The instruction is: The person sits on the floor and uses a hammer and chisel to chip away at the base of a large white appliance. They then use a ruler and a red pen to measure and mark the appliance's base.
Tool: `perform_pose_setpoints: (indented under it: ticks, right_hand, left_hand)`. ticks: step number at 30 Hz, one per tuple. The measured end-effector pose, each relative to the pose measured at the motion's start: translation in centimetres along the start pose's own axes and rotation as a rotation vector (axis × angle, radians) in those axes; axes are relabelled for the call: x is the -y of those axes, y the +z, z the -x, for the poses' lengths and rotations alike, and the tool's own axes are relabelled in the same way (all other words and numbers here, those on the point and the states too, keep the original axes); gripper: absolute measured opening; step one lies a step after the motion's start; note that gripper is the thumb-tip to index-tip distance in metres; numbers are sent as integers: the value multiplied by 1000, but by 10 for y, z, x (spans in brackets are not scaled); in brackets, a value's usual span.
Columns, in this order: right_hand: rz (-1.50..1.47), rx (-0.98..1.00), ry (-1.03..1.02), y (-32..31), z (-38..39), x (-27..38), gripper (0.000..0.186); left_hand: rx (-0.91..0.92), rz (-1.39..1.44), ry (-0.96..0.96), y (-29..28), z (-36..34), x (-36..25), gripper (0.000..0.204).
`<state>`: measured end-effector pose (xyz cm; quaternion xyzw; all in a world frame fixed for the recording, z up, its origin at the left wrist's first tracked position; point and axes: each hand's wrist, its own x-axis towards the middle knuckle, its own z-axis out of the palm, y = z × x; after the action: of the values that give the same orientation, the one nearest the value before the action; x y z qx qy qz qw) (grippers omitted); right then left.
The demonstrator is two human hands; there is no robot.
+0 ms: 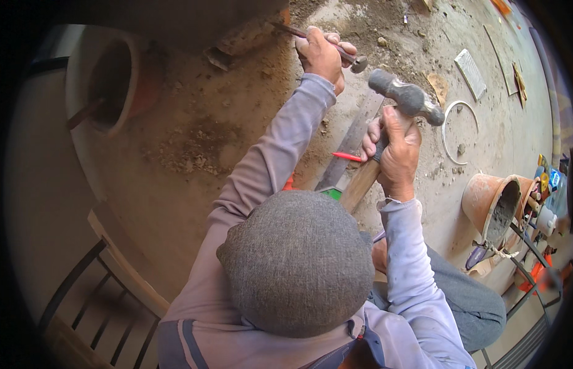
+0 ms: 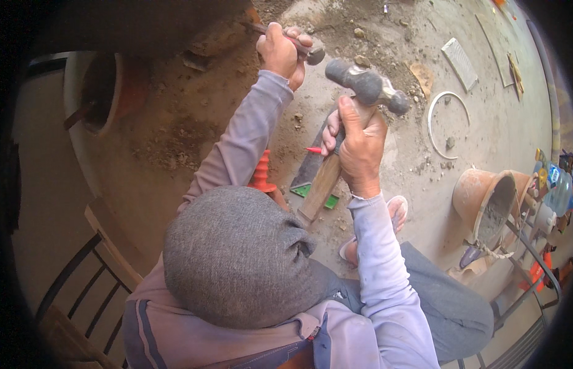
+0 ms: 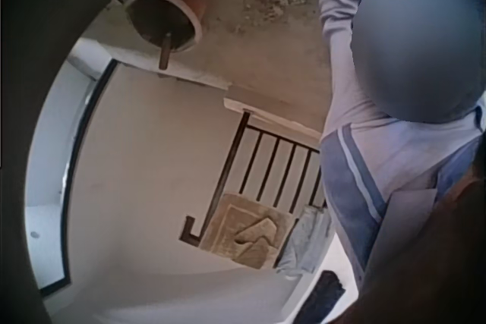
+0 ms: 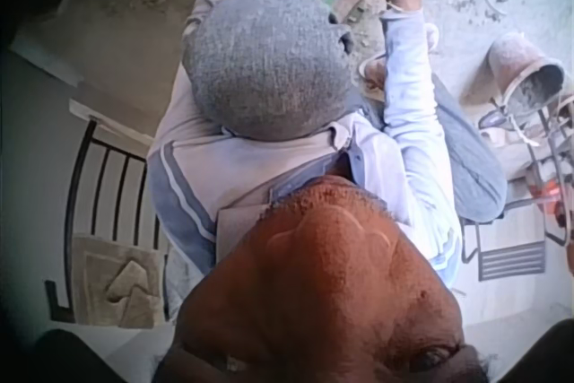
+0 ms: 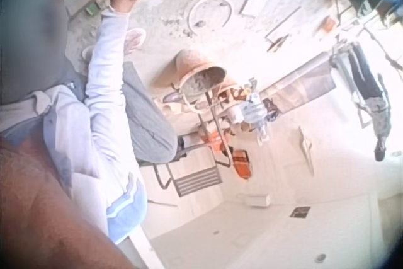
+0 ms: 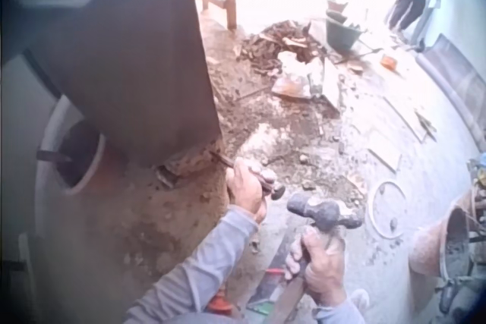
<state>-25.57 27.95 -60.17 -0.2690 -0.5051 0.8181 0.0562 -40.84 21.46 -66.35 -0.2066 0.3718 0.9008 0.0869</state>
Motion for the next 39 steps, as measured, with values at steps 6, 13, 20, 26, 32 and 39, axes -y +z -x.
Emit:
perform_pose_setpoints:
  ticks: [6,13,20,26,32,39]
  right_hand:
    - [-194,-163,-335,19,0,5,23]
    - [-39,-42,-119,19,-10,2,13]
    - [98,21,-37,13,-24,11,14]
    - [23,-20,-199,12,-23,10,15]
    - [-39,-99,-267,21,-26,6,17]
    - [-70,-40,-186,26,-21,14,15]
  left_hand:
    - [-9,55,-20,11,3,-5,15]
    - [18,90,-16,5,-4,-5,12]
    - [-6,98,-25,9,-8,-8,13]
    - [-6,86,-64,16,-4,-6,15]
    - [-63,110,-50,16,-17,2,24]
    - [-88,135,-64,10,-16,-9,19]
